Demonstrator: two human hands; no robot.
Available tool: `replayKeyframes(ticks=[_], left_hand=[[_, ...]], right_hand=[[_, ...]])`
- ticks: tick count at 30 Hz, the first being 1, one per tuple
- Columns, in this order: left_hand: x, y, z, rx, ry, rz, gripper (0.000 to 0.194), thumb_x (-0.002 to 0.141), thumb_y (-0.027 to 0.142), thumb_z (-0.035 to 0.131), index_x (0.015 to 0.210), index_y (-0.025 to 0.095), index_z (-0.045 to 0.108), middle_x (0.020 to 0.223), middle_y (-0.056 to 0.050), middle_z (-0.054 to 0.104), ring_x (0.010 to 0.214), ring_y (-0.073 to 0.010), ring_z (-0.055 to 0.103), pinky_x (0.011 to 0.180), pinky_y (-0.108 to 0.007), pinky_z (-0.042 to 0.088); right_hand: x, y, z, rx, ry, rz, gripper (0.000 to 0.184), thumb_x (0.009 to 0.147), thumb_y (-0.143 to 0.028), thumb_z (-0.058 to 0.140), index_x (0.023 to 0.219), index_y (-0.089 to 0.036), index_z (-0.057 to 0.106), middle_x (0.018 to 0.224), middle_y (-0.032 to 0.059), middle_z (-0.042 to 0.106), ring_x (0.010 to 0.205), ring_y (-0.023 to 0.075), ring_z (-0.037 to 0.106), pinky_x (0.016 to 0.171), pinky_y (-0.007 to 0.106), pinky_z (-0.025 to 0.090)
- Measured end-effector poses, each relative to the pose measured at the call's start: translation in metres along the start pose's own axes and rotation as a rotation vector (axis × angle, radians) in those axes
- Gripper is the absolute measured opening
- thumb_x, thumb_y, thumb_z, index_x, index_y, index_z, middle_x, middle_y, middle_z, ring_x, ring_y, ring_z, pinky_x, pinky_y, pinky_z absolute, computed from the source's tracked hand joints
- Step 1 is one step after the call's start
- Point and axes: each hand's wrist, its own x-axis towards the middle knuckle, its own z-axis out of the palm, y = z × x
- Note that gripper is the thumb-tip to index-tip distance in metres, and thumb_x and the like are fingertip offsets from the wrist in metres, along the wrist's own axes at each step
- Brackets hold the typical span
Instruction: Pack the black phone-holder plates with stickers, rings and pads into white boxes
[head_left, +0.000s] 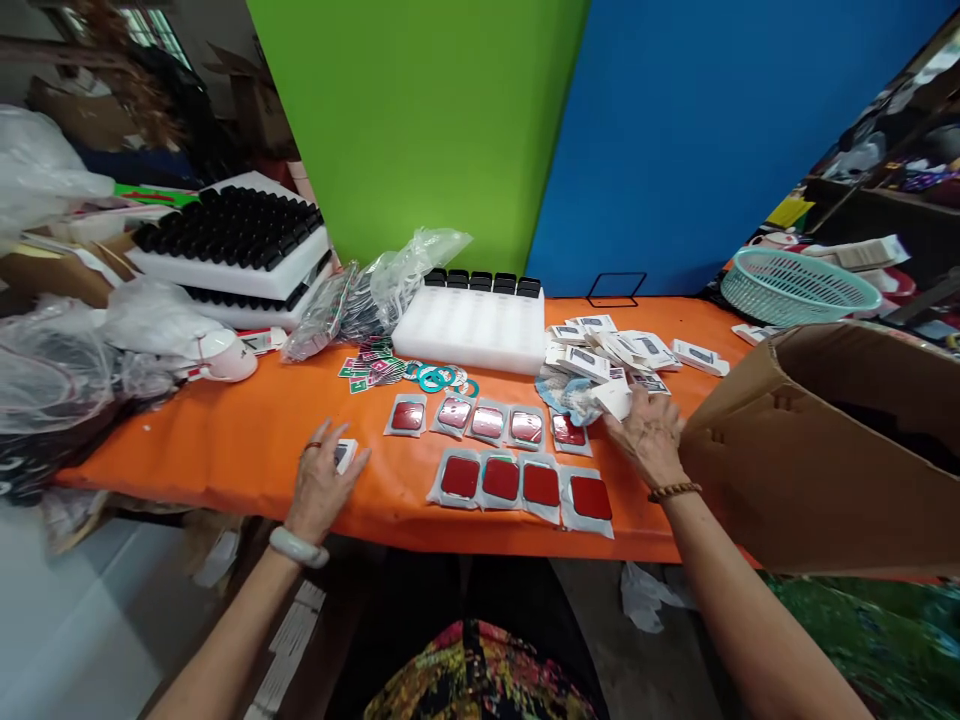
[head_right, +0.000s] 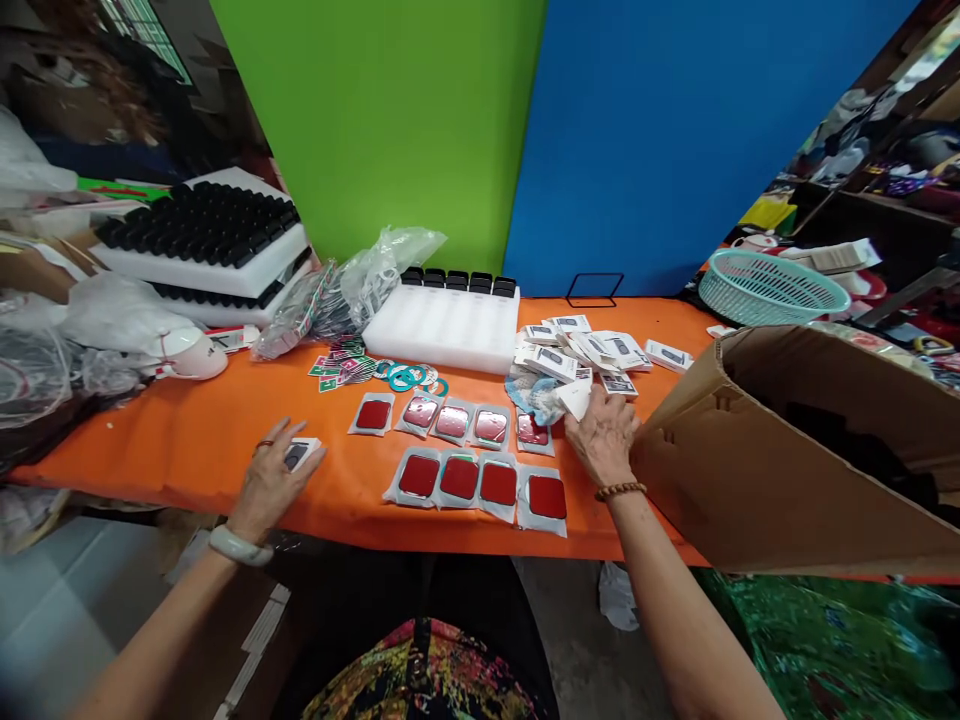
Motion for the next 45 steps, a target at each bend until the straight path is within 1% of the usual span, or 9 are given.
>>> replayKeyframes(ticks=[4, 9, 14, 18, 22, 25, 31, 38, 45], left_hand=[[-0.035, 0.056, 0.006, -0.455, -0.241, -0.171, 0.052, 0.078, 0.049, 0.059, 0.119, 0.017, 0.056, 0.120, -0.012, 0.061, 0.115, -0.0263, 0.056, 0.101, -0.043, 0.043], [-0.078, 0.101, 0.029, -1.035, -0.530, -0.386, 0.050, 0.074, 0.044, 0.069, 0.114, 0.016, 0.059, 0.113, -0.011, 0.065, 0.106, -0.0234, 0.061, 0.096, -0.037, 0.046], [-0.097, 0.110, 0.027, -1.311, -0.647, -0.572, 0.052, 0.072, 0.048, 0.072, 0.108, 0.012, 0.065, 0.099, -0.011, 0.070, 0.092, -0.0253, 0.065, 0.082, -0.035, 0.051], [-0.107, 0.095, 0.010, -1.355, -0.617, -0.702, 0.050, 0.067, 0.044, 0.076, 0.105, 0.013, 0.067, 0.093, -0.010, 0.071, 0.087, -0.0244, 0.066, 0.075, -0.031, 0.052], [-0.118, 0.075, -0.004, -1.254, -0.667, -0.802, 0.047, 0.065, 0.044, 0.078, 0.096, 0.011, 0.068, 0.090, -0.012, 0.072, 0.085, -0.0243, 0.068, 0.067, -0.028, 0.053], [-0.130, 0.067, -0.008, -1.211, -0.672, -0.863, 0.049, 0.061, 0.050, 0.079, 0.089, 0.012, 0.066, 0.086, -0.012, 0.072, 0.083, -0.0233, 0.068, 0.063, -0.026, 0.052], [-0.147, 0.063, -0.007, -1.345, -0.700, -0.915, 0.063, 0.065, 0.068, 0.066, 0.093, 0.012, 0.064, 0.080, -0.014, 0.071, 0.084, -0.0277, 0.069, 0.069, -0.034, 0.054], [-0.131, 0.064, 0.007, -1.395, -0.508, -0.832, 0.069, 0.066, 0.064, 0.069, 0.109, 0.011, 0.059, 0.078, -0.011, 0.072, 0.081, -0.0252, 0.068, 0.070, -0.030, 0.051], [-0.113, 0.068, 0.030, -1.444, -0.498, -0.818, 0.064, 0.064, 0.057, 0.074, 0.107, 0.014, 0.057, 0.083, -0.008, 0.072, 0.077, -0.0223, 0.069, 0.067, -0.029, 0.051]], right_hand=[[-0.021, -0.024, -0.018, 0.405, 0.026, -0.046, 0.056, 0.081, -0.050, 0.053, 0.122, -0.012, 0.048, 0.110, 0.0203, 0.052, 0.104, 0.0371, 0.048, 0.087, 0.050, 0.039], [-0.078, -0.073, -0.024, 1.414, -0.647, -0.014, 0.049, 0.085, -0.054, 0.047, 0.124, -0.024, 0.047, 0.098, 0.0086, 0.062, 0.082, 0.0238, 0.061, 0.071, 0.037, 0.050], [-0.154, -0.126, -0.019, 1.800, -1.001, 0.063, 0.039, 0.085, -0.051, 0.053, 0.113, -0.023, 0.053, 0.095, 0.0057, 0.066, 0.075, 0.0183, 0.063, 0.067, 0.030, 0.051], [-0.159, -0.134, -0.011, 1.602, -0.955, -0.225, 0.034, 0.089, -0.047, 0.051, 0.110, -0.021, 0.059, 0.098, 0.0055, 0.066, 0.085, 0.0187, 0.063, 0.078, 0.033, 0.050], [-0.119, -0.127, 0.005, 1.150, -0.490, -0.415, 0.026, 0.089, -0.037, 0.053, 0.108, -0.020, 0.060, 0.102, 0.0087, 0.064, 0.092, 0.0221, 0.060, 0.083, 0.037, 0.047], [-0.091, -0.128, 0.018, 0.820, -0.349, -0.616, 0.025, 0.088, -0.028, 0.053, 0.110, -0.017, 0.059, 0.104, 0.0123, 0.063, 0.097, 0.0254, 0.058, 0.087, 0.040, 0.045], [-0.069, -0.153, 0.022, 0.356, -0.493, -0.761, 0.035, 0.074, -0.040, 0.072, 0.097, -0.018, 0.061, 0.095, 0.0109, 0.061, 0.092, 0.0281, 0.054, 0.081, 0.040, 0.041], [-0.055, -0.175, 0.021, 0.375, -0.693, -0.740, 0.041, 0.057, -0.035, 0.081, 0.087, -0.017, 0.059, 0.089, 0.0076, 0.060, 0.080, 0.0239, 0.055, 0.066, 0.030, 0.040], [-0.055, -0.180, 0.019, 0.476, -0.795, -0.731, 0.040, 0.055, -0.025, 0.080, 0.086, -0.019, 0.056, 0.082, 0.0028, 0.060, 0.072, 0.0194, 0.054, 0.060, 0.028, 0.039]])
